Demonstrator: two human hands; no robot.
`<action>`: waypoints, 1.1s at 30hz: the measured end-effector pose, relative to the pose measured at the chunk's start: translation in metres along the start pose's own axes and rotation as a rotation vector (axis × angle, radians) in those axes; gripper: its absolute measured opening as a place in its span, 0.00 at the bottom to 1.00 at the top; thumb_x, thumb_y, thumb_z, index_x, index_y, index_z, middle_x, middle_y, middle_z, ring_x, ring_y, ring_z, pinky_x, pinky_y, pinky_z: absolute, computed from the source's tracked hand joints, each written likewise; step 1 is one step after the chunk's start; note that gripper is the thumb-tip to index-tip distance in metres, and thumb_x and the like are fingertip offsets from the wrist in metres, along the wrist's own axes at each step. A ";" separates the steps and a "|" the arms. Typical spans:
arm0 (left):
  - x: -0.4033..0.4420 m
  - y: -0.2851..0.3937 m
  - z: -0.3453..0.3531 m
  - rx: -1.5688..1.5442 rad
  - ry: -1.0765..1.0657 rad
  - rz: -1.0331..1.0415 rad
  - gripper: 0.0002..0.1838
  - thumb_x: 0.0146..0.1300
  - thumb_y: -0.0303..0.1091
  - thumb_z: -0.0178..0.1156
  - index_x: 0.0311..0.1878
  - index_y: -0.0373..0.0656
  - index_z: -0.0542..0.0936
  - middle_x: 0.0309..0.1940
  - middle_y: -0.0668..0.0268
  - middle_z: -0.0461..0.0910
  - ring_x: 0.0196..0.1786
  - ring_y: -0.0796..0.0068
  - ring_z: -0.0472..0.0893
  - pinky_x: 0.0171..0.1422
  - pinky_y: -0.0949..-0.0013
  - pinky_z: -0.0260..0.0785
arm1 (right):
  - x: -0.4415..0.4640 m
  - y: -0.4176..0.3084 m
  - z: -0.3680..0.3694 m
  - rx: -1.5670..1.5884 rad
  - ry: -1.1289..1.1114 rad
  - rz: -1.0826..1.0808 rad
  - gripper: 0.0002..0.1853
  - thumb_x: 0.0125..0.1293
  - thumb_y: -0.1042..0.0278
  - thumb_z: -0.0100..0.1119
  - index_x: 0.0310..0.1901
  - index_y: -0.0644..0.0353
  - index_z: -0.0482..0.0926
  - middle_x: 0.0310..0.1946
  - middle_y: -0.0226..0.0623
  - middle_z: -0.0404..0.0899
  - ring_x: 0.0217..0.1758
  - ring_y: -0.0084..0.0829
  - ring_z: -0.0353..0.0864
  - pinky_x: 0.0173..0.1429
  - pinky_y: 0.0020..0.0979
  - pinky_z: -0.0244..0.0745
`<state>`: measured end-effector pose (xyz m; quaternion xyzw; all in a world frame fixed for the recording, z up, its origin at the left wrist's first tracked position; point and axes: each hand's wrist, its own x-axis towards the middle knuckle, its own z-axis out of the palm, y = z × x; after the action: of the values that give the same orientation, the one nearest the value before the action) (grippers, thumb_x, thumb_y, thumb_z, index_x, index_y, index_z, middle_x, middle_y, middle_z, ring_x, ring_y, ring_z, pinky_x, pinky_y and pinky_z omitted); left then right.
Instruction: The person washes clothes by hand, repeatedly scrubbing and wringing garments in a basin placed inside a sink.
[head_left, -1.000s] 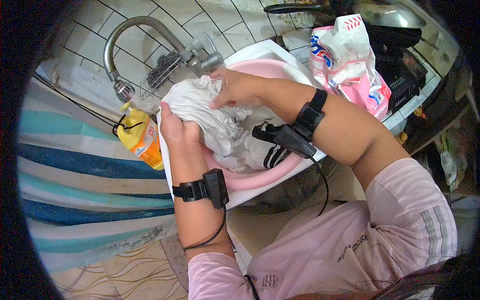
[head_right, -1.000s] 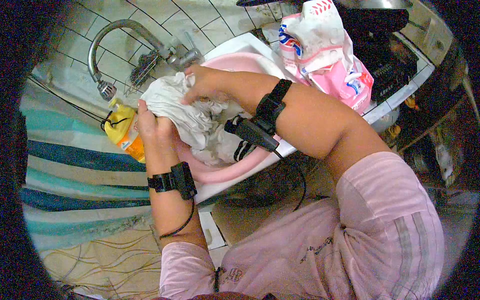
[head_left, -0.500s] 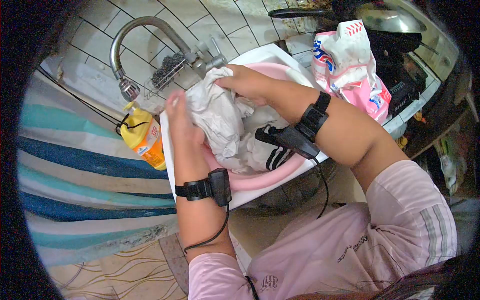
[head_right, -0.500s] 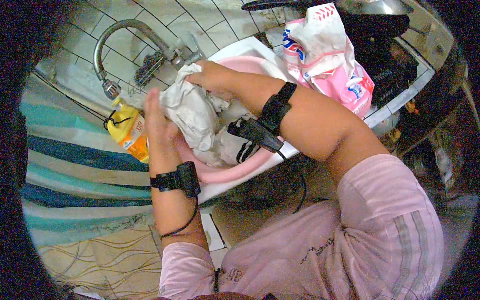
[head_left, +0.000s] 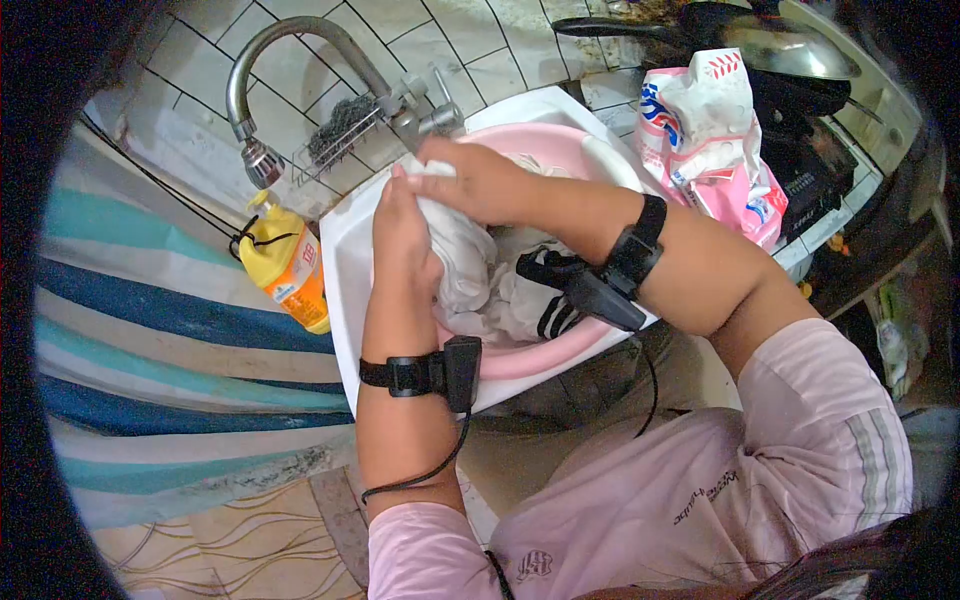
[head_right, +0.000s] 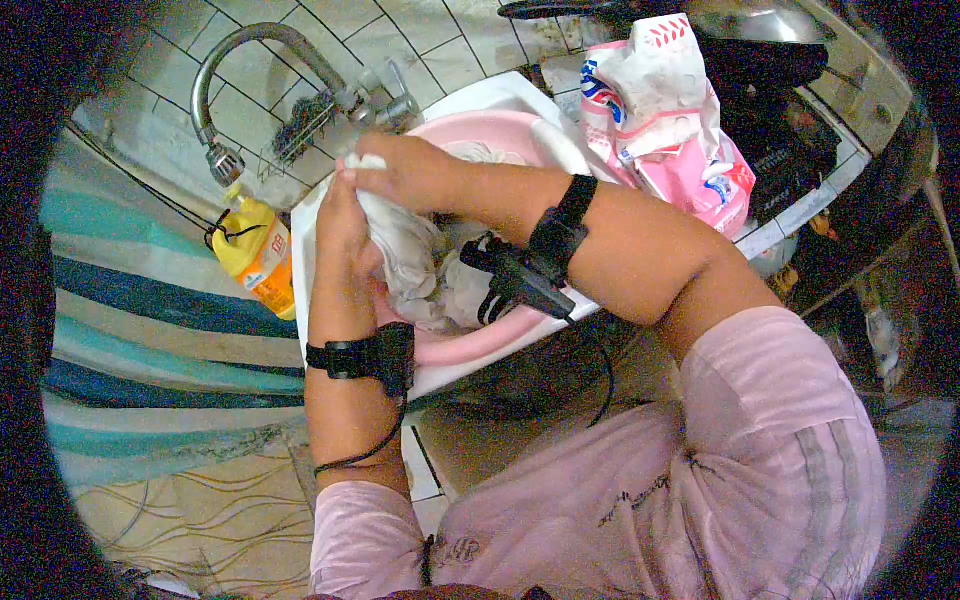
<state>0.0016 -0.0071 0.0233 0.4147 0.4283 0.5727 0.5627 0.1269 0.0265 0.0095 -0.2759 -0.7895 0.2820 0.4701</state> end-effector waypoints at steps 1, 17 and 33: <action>-0.001 0.000 0.001 -0.103 0.041 -0.112 0.22 0.72 0.45 0.40 0.55 0.35 0.69 0.48 0.53 0.75 0.49 0.62 0.78 0.49 0.57 0.74 | -0.002 -0.002 0.005 0.024 -0.002 -0.106 0.21 0.66 0.50 0.52 0.44 0.63 0.73 0.34 0.54 0.76 0.39 0.46 0.77 0.45 0.39 0.71; 0.004 -0.014 -0.002 0.117 0.167 -0.087 0.23 0.72 0.47 0.41 0.55 0.36 0.70 0.46 0.56 0.77 0.47 0.60 0.79 0.51 0.58 0.72 | 0.005 0.003 0.010 -0.174 0.052 0.049 0.18 0.66 0.56 0.48 0.39 0.66 0.76 0.34 0.58 0.77 0.39 0.54 0.77 0.46 0.43 0.71; -0.011 -0.001 0.024 -0.104 -0.068 -0.158 0.21 0.71 0.46 0.43 0.54 0.38 0.71 0.46 0.56 0.78 0.46 0.60 0.80 0.50 0.57 0.74 | 0.009 0.019 -0.001 -0.153 0.099 0.217 0.24 0.68 0.49 0.47 0.42 0.67 0.75 0.36 0.59 0.78 0.42 0.54 0.78 0.47 0.44 0.70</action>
<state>0.0255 -0.0174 0.0295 0.3690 0.4100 0.5338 0.6410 0.1269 0.0460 0.0019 -0.4082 -0.7501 0.2562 0.4528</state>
